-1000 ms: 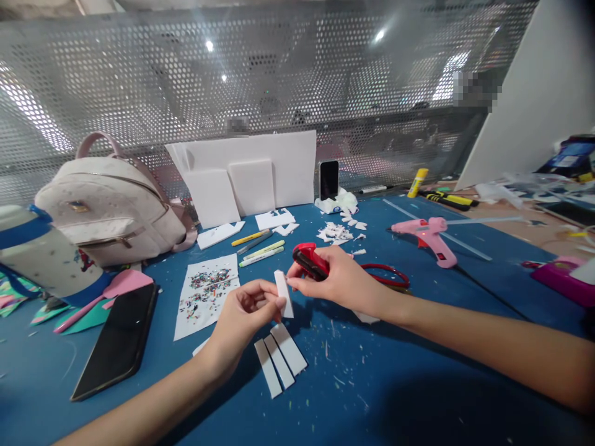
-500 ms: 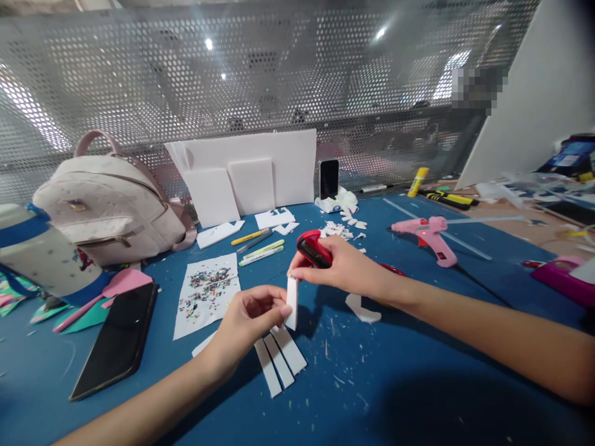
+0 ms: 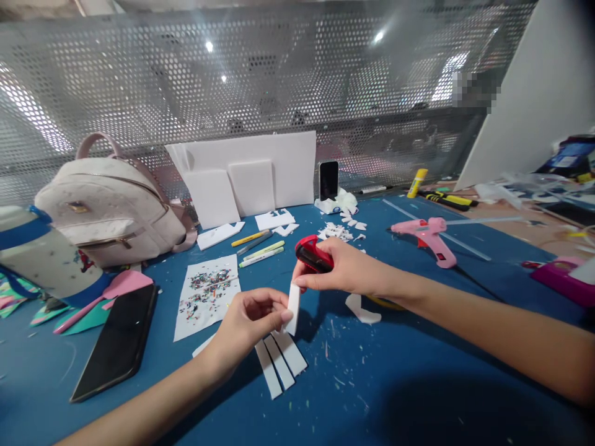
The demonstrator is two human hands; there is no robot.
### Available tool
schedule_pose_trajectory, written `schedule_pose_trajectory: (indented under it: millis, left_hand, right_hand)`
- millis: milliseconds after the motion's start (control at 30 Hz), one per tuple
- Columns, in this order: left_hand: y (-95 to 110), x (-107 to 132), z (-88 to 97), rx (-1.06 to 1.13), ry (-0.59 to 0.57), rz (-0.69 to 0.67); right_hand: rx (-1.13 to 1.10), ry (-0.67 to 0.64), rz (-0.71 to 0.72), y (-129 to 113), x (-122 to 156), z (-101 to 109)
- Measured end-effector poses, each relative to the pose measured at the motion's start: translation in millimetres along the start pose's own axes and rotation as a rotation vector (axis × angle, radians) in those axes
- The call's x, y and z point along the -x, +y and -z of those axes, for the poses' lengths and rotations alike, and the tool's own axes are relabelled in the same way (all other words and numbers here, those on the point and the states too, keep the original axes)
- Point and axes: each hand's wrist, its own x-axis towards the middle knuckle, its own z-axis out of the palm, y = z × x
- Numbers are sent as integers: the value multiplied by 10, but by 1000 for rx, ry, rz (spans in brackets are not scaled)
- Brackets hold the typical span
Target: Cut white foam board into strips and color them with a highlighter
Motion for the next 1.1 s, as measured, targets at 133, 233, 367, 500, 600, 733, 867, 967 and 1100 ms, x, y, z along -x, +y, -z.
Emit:
schedule_pose_trajectory:
  millis: [133, 233, 367, 500, 600, 733, 867, 967, 1100]
  left_hand:
    - [-46, 3, 8, -21, -19, -14]
    - [-75, 12, 25, -48, -26, -52]
    - [-27, 35, 33, -115, -11, -146]
    - [40, 59, 34, -166, 15, -197]
    - [38, 62, 37, -181, 41, -194]
    - [9, 48, 25, -180, 43, -184]
    - [2, 20, 9, -191, 15, -185]
    - [-29, -2, 8, -223, -30, -149]
    - [-116, -26, 15, -278, -72, -61]
  right_hand:
    - [-14, 7, -30, 8, 5, -38]
    - [-27, -18, -64, 42, 2, -67]
    - [-2, -56, -123, 91, -22, -86]
    - [161, 84, -132, 155, -106, 109]
    - [387, 316, -129, 257, -187, 449]
    - [675, 454, -234, 497, -268, 852]
    - [854, 424, -351, 753, -313, 968]
    - [933, 400, -394, 875, -329, 980]
    - [985, 394, -420, 953, -325, 1022]
